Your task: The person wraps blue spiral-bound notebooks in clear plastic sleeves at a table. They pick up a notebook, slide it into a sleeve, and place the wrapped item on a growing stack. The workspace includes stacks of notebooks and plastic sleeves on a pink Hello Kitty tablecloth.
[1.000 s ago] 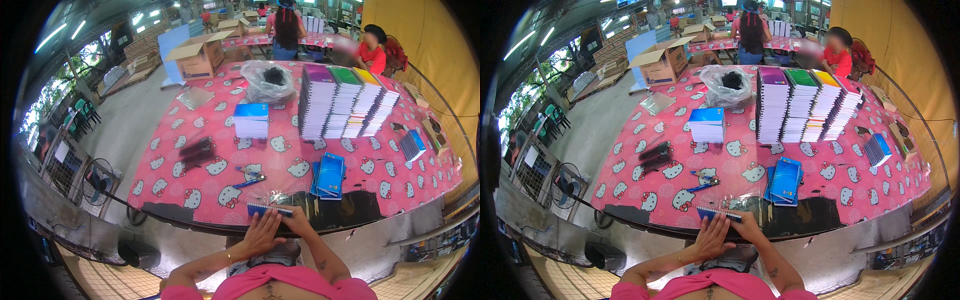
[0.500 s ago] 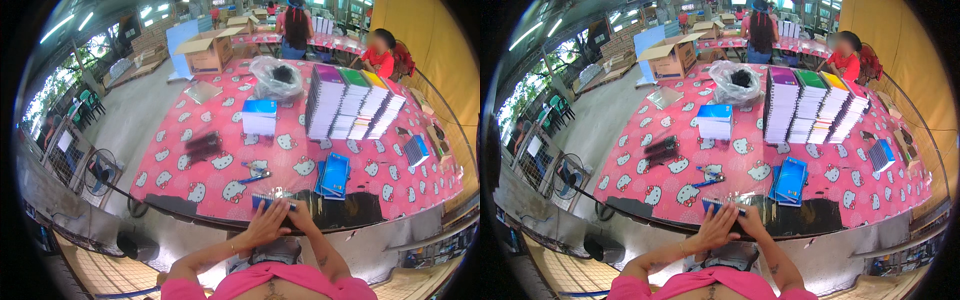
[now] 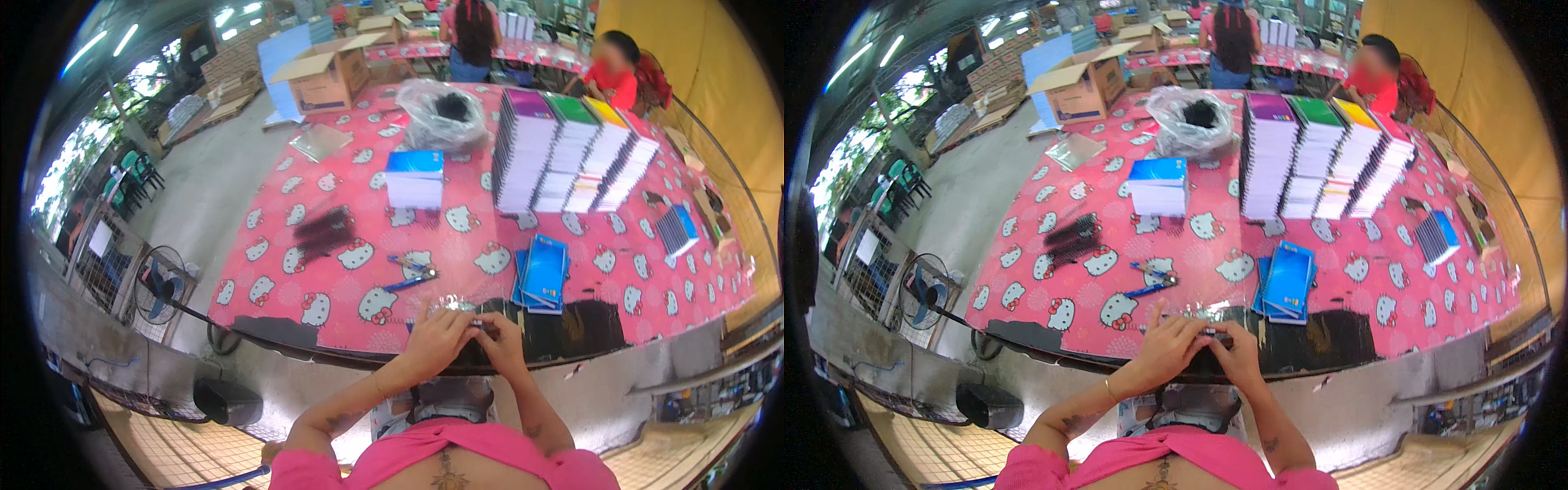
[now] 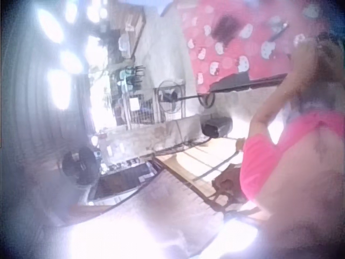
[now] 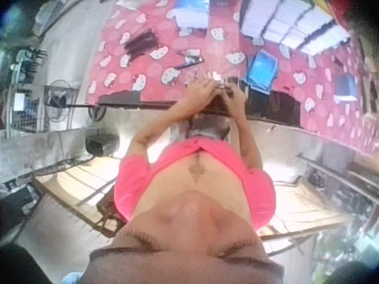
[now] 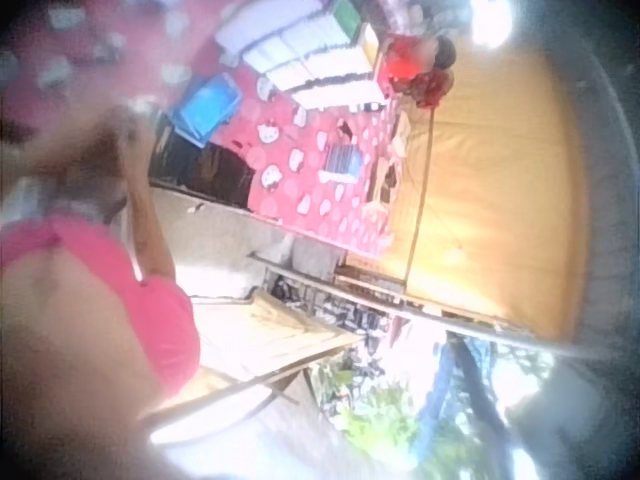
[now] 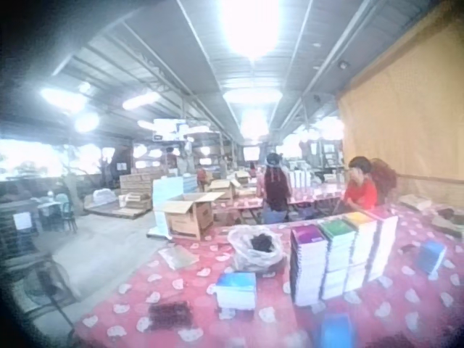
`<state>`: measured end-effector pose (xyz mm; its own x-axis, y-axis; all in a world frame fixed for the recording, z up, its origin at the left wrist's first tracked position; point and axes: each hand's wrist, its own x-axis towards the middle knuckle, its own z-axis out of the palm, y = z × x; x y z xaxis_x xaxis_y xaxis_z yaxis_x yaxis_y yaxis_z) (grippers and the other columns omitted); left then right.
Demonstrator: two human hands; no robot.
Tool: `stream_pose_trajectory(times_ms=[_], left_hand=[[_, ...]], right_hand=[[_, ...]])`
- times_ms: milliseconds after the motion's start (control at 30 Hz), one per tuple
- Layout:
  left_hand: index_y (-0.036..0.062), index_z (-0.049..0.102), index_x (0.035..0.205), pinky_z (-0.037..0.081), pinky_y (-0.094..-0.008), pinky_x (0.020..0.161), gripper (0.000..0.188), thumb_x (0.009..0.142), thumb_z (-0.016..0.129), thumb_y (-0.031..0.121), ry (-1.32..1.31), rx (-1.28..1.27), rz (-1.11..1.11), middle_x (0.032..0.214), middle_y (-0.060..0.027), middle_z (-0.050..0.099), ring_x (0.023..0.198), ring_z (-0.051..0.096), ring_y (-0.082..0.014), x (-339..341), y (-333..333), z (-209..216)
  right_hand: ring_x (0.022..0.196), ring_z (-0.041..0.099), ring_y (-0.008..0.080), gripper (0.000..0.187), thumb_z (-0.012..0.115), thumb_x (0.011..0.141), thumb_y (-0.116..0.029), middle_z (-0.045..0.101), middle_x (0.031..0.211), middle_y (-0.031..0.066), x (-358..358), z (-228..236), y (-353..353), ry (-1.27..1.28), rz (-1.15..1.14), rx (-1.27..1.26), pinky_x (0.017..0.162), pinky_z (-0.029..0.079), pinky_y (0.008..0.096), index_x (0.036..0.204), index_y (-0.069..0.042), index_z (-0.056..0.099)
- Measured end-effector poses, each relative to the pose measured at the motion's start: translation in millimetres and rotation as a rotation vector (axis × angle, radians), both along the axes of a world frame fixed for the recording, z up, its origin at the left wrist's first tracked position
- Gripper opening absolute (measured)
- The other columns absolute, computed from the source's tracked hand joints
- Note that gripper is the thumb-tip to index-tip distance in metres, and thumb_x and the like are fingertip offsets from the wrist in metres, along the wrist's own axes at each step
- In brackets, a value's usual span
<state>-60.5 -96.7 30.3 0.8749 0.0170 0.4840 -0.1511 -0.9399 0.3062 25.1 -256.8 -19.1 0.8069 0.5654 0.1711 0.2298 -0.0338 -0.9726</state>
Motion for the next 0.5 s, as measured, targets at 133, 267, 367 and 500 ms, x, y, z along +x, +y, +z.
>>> stream_pose_trajectory(times_ms=[133,267,367,500], left_hand=[[0.0105,0.065,0.110,0.029,-0.0597,0.112,0.019,0.095,0.063,0.022,-0.016,0.007,-0.008,0.094,-0.0041,0.066,0.092,0.064,-0.0216,1.9,2.5,-5.9],[0.0116,0.066,0.108,0.026,-0.0593,0.114,0.017,0.094,0.064,0.022,-0.050,0.002,-0.030,0.093,-0.0027,0.066,0.091,0.064,-0.0212,2.6,3.1,-6.4],[0.0126,0.065,0.108,0.026,-0.0601,0.113,0.016,0.093,0.065,0.021,-0.061,-0.011,-0.028,0.094,-0.0021,0.065,0.091,0.064,-0.0215,3.1,2.4,-1.7],[0.0115,0.066,0.105,0.024,-0.0582,0.114,0.018,0.090,0.069,0.021,-0.003,-0.009,-0.022,0.093,-0.0027,0.066,0.092,0.064,-0.0217,4.3,3.1,-1.9]], right_hand=[[0.090,0.065,0.0106,0.026,0.074,0.088,-0.003,0.070,0.100,0.0068,-1.4,-7.6,3.2,0.158,-0.001,0.113,0.079,0.054,0.0248,0.113,-0.001,0.069],[0.093,0.066,0.0109,0.025,0.072,0.089,-0.002,0.070,0.101,0.0068,-5.2,0.2,2.5,0.168,0.001,0.109,0.081,0.054,0.0249,0.114,0.000,0.069],[0.095,0.066,0.0112,0.026,0.071,0.090,-0.002,0.070,0.102,0.0069,-4.4,-3.8,1.1,0.193,0.015,0.137,0.082,0.054,0.0249,0.115,0.000,0.068],[0.094,0.066,0.0117,0.026,0.070,0.091,-0.002,0.071,0.103,0.0069,-3.5,-0.1,-0.8,0.206,0.027,0.109,0.083,0.054,0.0259,0.117,0.000,0.068]])
